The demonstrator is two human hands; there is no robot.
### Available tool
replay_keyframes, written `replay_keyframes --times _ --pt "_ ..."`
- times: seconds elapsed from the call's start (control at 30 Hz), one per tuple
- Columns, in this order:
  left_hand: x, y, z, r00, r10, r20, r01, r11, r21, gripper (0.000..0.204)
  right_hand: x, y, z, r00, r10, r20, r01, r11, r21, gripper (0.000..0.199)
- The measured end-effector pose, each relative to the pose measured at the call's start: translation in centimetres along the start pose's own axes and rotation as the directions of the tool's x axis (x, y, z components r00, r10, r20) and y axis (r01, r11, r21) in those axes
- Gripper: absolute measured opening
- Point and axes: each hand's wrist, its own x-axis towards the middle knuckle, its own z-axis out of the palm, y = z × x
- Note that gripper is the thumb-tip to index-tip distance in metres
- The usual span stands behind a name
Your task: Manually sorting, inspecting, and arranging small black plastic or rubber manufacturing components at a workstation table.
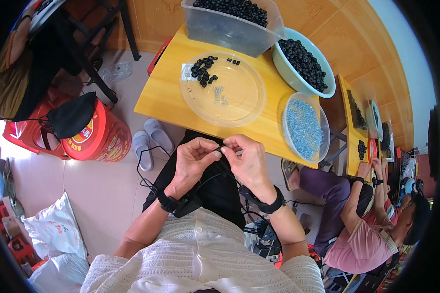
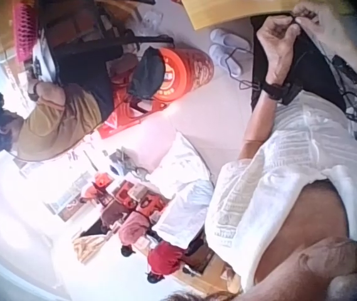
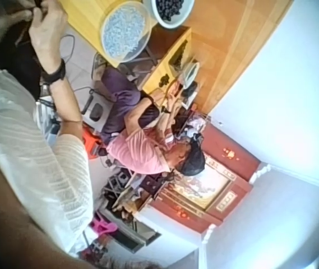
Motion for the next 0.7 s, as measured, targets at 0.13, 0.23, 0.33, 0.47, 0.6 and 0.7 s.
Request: replay_keyframes --times 0.13,0.23,0.33,0.47,0.6,0.7 --pt "-0.1 -0.1 0.3 0.999 -0.015 -0.037 0.015 1.0 0.007 0.012 0.0 0.5 -0.1 0.997 -0.004 0.075 0.009 0.998 -0.061 0.013" --pt "-0.3 -0.4 0.5 0.997 0.004 -0.083 -0.006 1.0 -0.014 0.012 -0.6 0.0 0.6 0.987 -0.156 0.026 0.158 0.966 -0.203 0.011" --pt "-0.3 -0.5 0.7 0.99 0.01 -0.142 -0.013 1.0 -0.016 0.012 -1.1 -0.6 1.0 0.975 -0.223 0.005 0.216 0.938 -0.271 0.013" --pt "-0.4 -0.8 1.1 0.976 0.021 -0.217 -0.01 0.999 0.05 0.01 -1.4 0.1 1.5 0.97 -0.244 -0.003 0.235 0.938 -0.255 0.02" --pt "-0.4 -0.5 1.3 0.972 -0.028 -0.234 0.03 1.0 0.003 0.009 -1.4 1.2 2.0 0.975 -0.22 -0.035 0.209 0.957 -0.2 0.025" --pt "-0.4 -0.5 1.3 0.967 -0.057 -0.249 0.054 0.998 -0.016 0.01 -1.4 1.6 1.9 0.967 -0.251 -0.034 0.238 0.947 -0.216 0.025"
